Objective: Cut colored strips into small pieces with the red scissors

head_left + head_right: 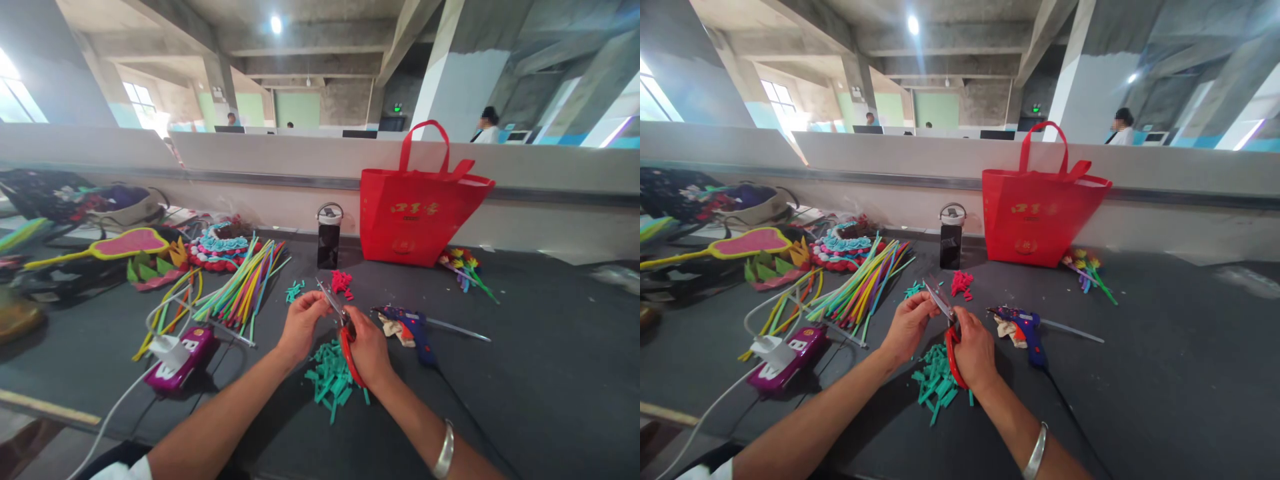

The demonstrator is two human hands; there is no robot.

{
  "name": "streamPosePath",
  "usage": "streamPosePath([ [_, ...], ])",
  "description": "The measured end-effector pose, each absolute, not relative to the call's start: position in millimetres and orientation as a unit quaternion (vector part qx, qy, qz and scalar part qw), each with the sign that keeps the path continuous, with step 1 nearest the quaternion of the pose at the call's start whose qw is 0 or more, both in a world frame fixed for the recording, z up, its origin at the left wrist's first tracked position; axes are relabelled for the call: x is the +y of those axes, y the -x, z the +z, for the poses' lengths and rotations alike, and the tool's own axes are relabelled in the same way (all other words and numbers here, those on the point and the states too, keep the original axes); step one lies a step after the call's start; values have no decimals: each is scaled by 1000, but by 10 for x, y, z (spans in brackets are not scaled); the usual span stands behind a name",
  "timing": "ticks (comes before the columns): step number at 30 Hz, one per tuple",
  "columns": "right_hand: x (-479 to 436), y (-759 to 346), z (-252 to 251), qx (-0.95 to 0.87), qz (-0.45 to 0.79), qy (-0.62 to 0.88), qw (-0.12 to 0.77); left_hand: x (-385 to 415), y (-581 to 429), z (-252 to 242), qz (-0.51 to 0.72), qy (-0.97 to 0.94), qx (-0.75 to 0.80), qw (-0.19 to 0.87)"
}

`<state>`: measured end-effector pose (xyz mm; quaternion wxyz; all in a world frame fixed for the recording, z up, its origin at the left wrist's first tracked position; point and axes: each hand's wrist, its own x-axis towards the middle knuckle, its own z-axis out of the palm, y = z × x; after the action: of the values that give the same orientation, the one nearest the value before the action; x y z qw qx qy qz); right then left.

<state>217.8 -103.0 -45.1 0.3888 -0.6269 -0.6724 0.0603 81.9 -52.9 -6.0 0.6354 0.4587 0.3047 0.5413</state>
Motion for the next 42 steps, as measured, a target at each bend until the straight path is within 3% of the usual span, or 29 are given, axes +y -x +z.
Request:
streamPosePath([
  [12,-1039,-2186,-406,-650,102,600,454,-509,-803,-57,536,-447,315,643],
  [21,-1080,-2279,-197,-599,159,521,587,-511,-814,-130,388,-468,267,748],
  [26,-1094,-2228,-236,-594,234,477,604,-505,-796,-158,345,-475,267,764],
  [33,-1096,-2230,-238,-603,236,474,596,-491,-780,-184,290,-474,285,781],
  [42,-985,-2285,-296,-549,217,527,612,-447,-796,-186,401,-593,346,607],
])
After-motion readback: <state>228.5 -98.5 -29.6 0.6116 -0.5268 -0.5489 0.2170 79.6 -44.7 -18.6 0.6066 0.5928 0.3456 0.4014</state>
